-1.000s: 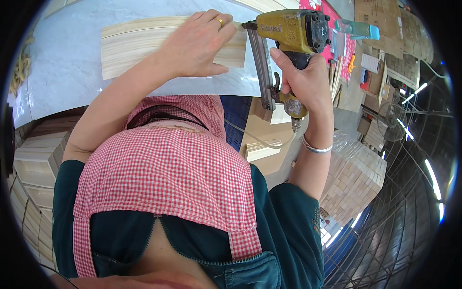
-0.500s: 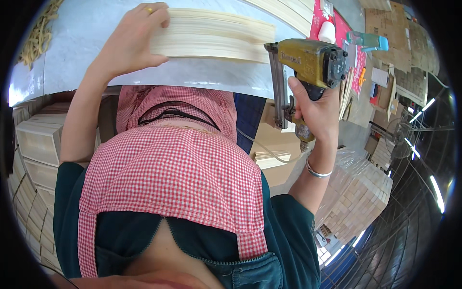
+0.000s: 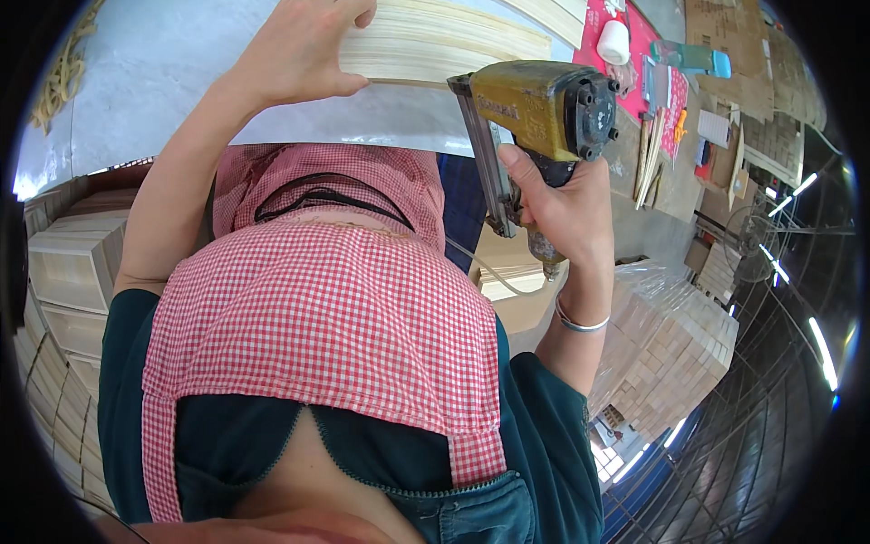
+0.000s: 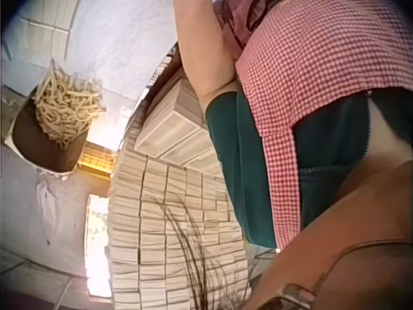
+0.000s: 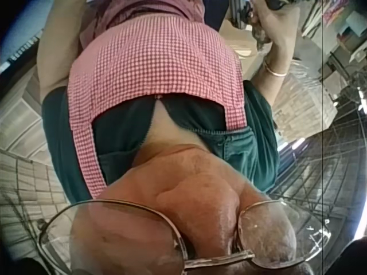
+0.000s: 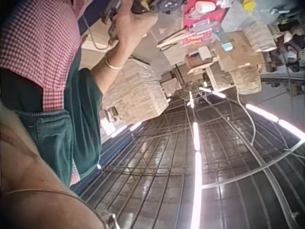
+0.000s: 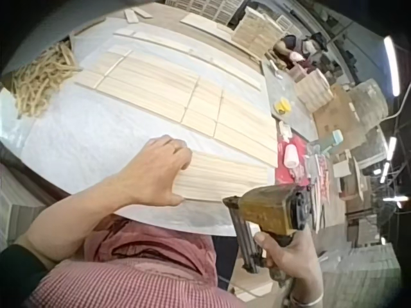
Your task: Assemble wooden boxes using glue and a pneumatic nail gun on a factory floor.
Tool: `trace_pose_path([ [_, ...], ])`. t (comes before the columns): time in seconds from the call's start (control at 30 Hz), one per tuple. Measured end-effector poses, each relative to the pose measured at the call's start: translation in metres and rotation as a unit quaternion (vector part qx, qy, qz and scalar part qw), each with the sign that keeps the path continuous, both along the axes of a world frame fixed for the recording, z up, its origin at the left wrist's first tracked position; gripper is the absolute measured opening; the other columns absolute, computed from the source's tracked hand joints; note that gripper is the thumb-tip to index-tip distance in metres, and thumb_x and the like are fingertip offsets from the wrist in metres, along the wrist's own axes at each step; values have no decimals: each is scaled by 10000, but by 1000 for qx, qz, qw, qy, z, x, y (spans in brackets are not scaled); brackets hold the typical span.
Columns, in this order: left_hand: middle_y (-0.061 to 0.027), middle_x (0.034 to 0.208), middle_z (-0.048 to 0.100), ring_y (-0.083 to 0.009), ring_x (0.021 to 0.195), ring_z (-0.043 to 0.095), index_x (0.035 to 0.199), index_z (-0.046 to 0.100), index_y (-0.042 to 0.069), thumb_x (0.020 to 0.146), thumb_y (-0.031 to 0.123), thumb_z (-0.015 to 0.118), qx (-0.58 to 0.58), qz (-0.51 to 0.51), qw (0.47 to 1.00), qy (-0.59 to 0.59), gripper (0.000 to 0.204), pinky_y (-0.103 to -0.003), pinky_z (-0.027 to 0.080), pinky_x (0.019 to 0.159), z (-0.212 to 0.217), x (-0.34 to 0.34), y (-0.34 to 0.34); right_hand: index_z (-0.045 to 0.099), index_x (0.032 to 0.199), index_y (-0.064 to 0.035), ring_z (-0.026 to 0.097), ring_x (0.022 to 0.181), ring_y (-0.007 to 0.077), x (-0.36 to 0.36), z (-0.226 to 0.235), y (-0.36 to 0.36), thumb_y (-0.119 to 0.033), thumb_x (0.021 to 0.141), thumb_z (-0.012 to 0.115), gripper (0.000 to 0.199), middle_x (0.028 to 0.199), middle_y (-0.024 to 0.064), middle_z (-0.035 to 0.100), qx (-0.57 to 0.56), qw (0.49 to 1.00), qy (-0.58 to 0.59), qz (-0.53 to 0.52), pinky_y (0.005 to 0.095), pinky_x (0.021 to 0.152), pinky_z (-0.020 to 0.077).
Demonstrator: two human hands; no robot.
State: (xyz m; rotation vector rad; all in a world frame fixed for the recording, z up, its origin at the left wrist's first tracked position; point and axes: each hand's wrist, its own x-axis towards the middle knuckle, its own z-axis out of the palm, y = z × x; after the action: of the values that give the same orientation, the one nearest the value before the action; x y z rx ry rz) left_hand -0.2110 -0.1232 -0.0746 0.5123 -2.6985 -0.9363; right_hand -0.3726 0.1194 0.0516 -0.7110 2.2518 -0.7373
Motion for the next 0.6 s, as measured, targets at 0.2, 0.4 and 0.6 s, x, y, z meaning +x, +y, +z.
trace_pose_path([
  [0.2, -146, 1029, 575, -313, 1007, 548, 925, 531, 70, 627, 282, 830, 64, 10, 997, -48, 472, -411, 447, 944, 4, 0, 1, 668, 903, 16, 467, 394, 81, 9, -4, -1, -164, 922, 774, 210, 547, 8, 568, -8, 999, -19, -27, 221, 377, 366],
  [0.4, -137, 1033, 566, -309, 1008, 540, 947, 520, 76, 630, 294, 827, 83, 16, 994, -68, 492, -414, 443, 941, -3, 3, 0, 658, 941, 13, 474, 406, 83, 30, -12, 2, -147, 928, 762, 191, 574, 11, 573, -40, 997, -20, -64, 217, 379, 375],
  [0.6, -160, 1132, 541, -337, 1065, 525, 1038, 498, 65, 653, 272, 820, 89, -10, 991, -95, 543, -443, 442, 967, -15, 9, -10, 666, 897, 7, 493, 411, 95, 39, -7, -3, -179, 962, 725, 205, 552, 9, 573, -58, 996, 23, -68, 213, 401, 386],
])
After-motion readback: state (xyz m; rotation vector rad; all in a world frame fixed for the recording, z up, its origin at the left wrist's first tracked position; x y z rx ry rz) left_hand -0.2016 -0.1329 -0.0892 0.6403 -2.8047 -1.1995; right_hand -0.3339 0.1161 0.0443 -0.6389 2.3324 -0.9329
